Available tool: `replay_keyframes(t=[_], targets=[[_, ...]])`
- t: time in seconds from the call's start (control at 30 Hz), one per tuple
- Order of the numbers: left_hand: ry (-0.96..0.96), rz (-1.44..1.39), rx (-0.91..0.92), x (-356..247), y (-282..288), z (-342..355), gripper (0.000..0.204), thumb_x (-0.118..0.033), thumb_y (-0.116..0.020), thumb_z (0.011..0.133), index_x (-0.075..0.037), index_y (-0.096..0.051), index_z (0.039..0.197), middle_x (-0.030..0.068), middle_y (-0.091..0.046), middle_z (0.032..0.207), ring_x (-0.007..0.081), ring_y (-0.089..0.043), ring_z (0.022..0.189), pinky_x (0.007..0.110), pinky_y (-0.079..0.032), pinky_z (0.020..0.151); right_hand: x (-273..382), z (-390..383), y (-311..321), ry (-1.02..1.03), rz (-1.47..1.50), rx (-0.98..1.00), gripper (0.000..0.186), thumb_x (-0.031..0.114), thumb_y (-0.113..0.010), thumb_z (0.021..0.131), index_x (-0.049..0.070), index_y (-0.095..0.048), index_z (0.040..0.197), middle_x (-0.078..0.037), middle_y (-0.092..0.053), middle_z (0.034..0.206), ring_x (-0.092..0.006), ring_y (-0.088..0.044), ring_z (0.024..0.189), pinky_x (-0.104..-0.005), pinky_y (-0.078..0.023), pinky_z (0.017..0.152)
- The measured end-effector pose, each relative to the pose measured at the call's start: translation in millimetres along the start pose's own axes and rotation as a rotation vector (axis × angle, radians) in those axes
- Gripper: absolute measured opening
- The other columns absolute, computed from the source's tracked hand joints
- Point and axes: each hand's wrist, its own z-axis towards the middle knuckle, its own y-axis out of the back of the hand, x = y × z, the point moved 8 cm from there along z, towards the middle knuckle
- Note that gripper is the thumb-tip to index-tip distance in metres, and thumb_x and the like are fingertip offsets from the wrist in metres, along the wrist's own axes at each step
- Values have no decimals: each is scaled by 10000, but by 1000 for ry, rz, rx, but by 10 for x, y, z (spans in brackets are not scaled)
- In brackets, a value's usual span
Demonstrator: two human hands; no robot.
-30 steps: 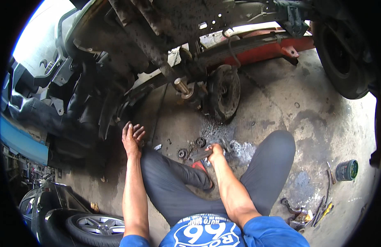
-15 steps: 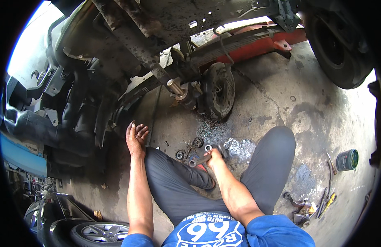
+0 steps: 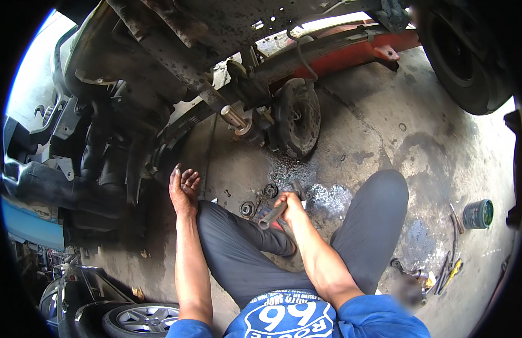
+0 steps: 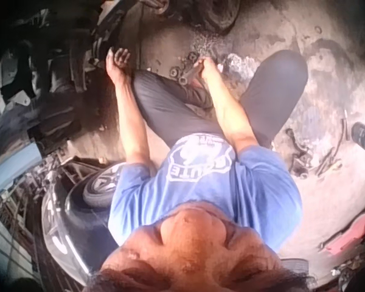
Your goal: The person is working on a car's suspension system, using a hammer and a metal rod to adjust or remove a component. The person is sitting on the floor under the car, which is elevated on a lift.
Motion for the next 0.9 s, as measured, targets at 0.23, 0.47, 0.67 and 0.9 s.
replay_keyframes(t=[0.23,0.47,0.67,0.9], targets=[[-8,-40,3,7,154,20,431,-340,-618,1006,-95,-545,1353,106,-678,1034,241,-698,933,350,-580,803,-6,-398,-674,23,-601,675,103,153,-627,918,107,-535,924,45,-461,663,-78,-440,514,-260,-406,491],[6,16,15,-3,74,7,441,-348,-615,1003,-93,-544,1357,105,-670,1058,236,-687,940,351,-566,806,-116,306,371,-33,-26,-153,179,111,-498,920,124,-474,743,12,-442,614,-162,-444,525,-310,-447,541],[-14,5,25,-21,141,-23,402,-313,-609,1011,-91,-551,1341,101,-677,1024,244,-694,927,349,-577,795,-40,-647,-901,-193,-157,939,161,188,-583,960,109,-487,858,56,-459,692,-51,-413,544,-255,-394,503],[2,-61,25,-18,7,-11,398,-316,-616,1007,-90,-560,1330,99,-680,1021,229,-694,917,349,-573,794,-321,164,-58,-176,-24,319,107,80,-571,904,102,-499,828,27,-434,630,-117,-455,538,-276,-431,512]])
